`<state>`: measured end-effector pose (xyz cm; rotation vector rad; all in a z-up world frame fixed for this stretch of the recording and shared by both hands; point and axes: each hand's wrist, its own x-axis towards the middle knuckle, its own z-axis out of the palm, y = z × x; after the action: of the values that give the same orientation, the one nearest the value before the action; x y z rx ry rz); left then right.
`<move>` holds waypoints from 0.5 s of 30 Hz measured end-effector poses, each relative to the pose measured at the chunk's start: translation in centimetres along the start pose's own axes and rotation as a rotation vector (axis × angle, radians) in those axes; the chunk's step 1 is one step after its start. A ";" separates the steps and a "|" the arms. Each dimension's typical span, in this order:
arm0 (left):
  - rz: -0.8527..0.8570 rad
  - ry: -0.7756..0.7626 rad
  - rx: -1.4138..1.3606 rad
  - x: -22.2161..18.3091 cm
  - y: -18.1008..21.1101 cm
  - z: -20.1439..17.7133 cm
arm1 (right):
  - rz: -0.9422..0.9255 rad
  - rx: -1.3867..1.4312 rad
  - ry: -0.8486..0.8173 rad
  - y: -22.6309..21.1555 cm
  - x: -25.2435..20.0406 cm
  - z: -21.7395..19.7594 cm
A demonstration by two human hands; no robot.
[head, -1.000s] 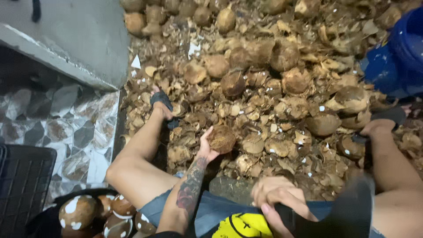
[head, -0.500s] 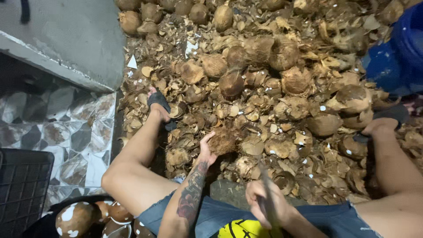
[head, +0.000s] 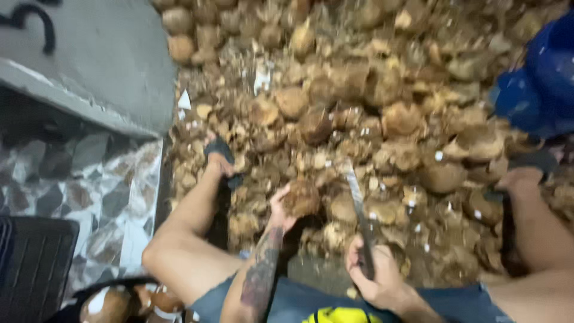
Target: The person sits on the floor and uses a large knife to peel the husk off coconuts. They rotate the coconut in their hands to remove the outer layer and place the peeled coconuts into a black crate.
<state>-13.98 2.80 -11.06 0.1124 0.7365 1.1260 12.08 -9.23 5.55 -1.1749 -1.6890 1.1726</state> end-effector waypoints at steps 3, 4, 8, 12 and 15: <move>-0.086 0.345 -0.008 0.7 -1.0 -1.6 | -0.527 0.225 0.060 -0.4 0.3 1.3; -0.085 0.337 -0.007 0.8 -1.1 -2.0 | -0.532 0.219 0.063 -1.0 0.1 1.6; -0.071 0.257 0.074 1.3 -0.9 -1.2 | -0.549 0.232 0.034 -5.4 1.2 0.3; -0.038 0.342 0.095 1.7 -1.4 -2.0 | -0.661 0.003 0.163 0.6 0.0 3.7; 0.054 0.106 0.043 1.2 -1.1 -1.2 | 0.804 -0.140 -0.446 8.6 0.8 6.0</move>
<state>-13.58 2.99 -12.97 0.1103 0.8563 1.1748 8.60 -8.71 -4.40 -1.8819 -1.6622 1.9347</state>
